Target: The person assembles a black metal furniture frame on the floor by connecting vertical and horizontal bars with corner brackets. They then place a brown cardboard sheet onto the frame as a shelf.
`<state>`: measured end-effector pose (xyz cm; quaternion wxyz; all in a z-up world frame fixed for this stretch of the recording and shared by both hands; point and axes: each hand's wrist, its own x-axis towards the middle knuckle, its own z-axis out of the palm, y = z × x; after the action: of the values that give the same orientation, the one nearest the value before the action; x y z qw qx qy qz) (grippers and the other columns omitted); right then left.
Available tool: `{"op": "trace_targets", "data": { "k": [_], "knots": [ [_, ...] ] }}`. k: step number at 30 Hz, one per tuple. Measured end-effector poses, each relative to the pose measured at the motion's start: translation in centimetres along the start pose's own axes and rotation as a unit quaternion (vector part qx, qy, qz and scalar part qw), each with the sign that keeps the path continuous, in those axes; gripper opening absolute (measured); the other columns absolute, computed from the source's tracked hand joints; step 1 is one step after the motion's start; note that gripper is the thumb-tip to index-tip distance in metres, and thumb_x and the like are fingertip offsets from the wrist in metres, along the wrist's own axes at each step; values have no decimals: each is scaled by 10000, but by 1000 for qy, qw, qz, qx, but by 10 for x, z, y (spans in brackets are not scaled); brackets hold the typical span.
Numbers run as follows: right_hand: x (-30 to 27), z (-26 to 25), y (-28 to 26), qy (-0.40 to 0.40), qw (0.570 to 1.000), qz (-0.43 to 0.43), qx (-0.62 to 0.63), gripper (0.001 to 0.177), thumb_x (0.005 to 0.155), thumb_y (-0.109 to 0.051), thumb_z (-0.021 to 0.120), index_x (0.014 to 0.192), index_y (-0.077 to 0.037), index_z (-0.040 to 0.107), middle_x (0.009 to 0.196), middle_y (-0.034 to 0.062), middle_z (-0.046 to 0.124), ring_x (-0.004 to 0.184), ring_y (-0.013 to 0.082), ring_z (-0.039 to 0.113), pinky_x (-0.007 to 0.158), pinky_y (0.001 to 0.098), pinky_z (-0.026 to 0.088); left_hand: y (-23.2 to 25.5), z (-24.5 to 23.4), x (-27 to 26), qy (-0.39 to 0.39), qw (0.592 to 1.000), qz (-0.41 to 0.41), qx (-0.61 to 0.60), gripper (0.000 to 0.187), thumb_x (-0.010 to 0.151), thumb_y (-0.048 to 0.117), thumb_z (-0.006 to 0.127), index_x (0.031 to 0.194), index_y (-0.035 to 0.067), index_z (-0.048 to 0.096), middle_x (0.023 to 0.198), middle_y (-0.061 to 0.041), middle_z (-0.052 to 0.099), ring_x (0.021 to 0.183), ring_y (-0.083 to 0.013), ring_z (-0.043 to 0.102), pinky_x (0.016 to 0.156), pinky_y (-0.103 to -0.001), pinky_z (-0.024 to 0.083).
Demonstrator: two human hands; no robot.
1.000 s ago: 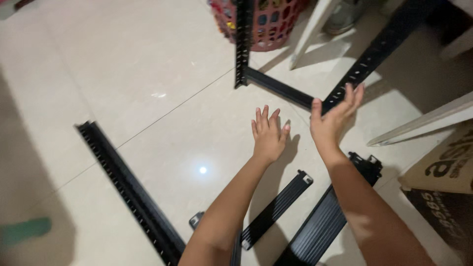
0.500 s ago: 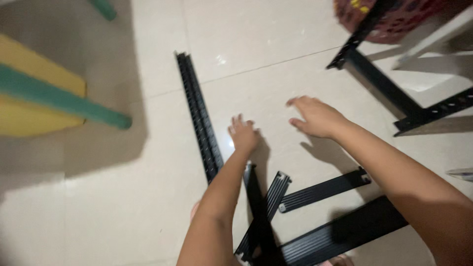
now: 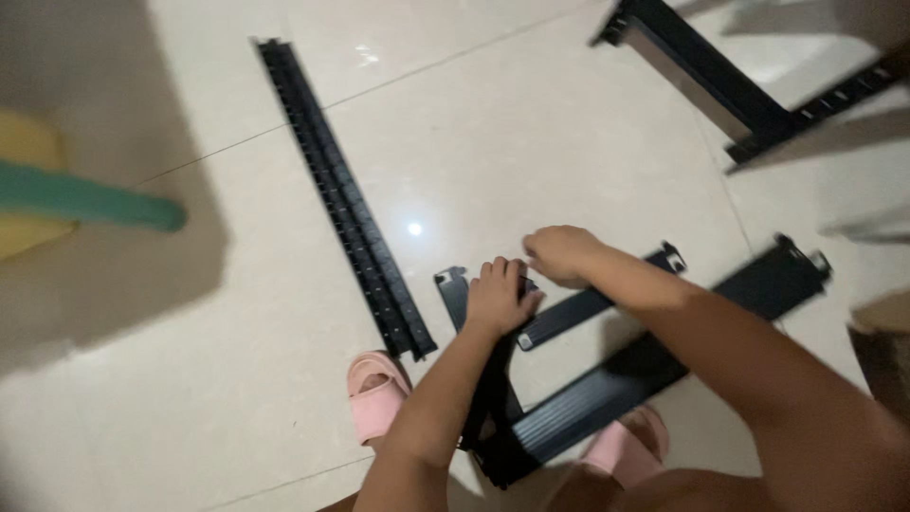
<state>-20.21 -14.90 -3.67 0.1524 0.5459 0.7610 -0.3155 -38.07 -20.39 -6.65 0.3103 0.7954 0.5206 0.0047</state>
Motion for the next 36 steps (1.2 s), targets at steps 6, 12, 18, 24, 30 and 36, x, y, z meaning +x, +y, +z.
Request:
{"op": "trace_targets", "data": {
  "k": [6,12,18,24,30,36],
  "knots": [
    [-60,48,67,-148,982,98,-59,279,897,-235,652,1135,-114,737,1147,149,721,1106,351,673,931,473,551,42,43,-44,92,956,255,108,868,621,619,747,1300,103,586,1402,-185,507,1310,-389,455,1019,-635,366],
    [-95,63,92,-78,985,155,-16,290,941,-267,624,1150,-80,698,1117,161,718,1069,348,684,886,488,565,85,121,-39,-188,963,183,67,354,922,343,658,1174,93,648,1168,-146,714,1072,-335,704,979,-486,496],
    [-96,61,101,-21,989,148,12,293,958,-316,612,1112,-82,697,1091,141,725,1073,345,676,899,498,549,82,137,-30,-189,977,91,38,328,873,162,667,1182,62,620,1051,-212,717,944,-394,715,818,-504,574],
    [-96,64,110,-7,986,167,21,289,928,-317,632,1122,-113,700,1111,132,720,1089,339,677,912,486,556,72,120,-31,-132,980,142,37,298,954,171,631,1204,22,570,1131,-232,669,907,-402,713,764,-489,585],
    [-104,85,118,-6,984,134,-118,312,897,-190,635,1203,-130,657,1198,103,668,1108,310,662,865,460,565,75,121,-24,-137,975,159,74,308,900,21,622,1204,22,573,1154,-222,680,951,-401,716,794,-466,598],
    [-136,121,122,52,953,-6,-300,353,812,-167,617,1165,-185,618,1197,84,596,1122,298,606,830,476,516,74,133,-16,-209,972,83,72,278,877,75,673,1145,21,620,1131,-242,707,1046,-399,701,895,-468,570]
  ]
}}
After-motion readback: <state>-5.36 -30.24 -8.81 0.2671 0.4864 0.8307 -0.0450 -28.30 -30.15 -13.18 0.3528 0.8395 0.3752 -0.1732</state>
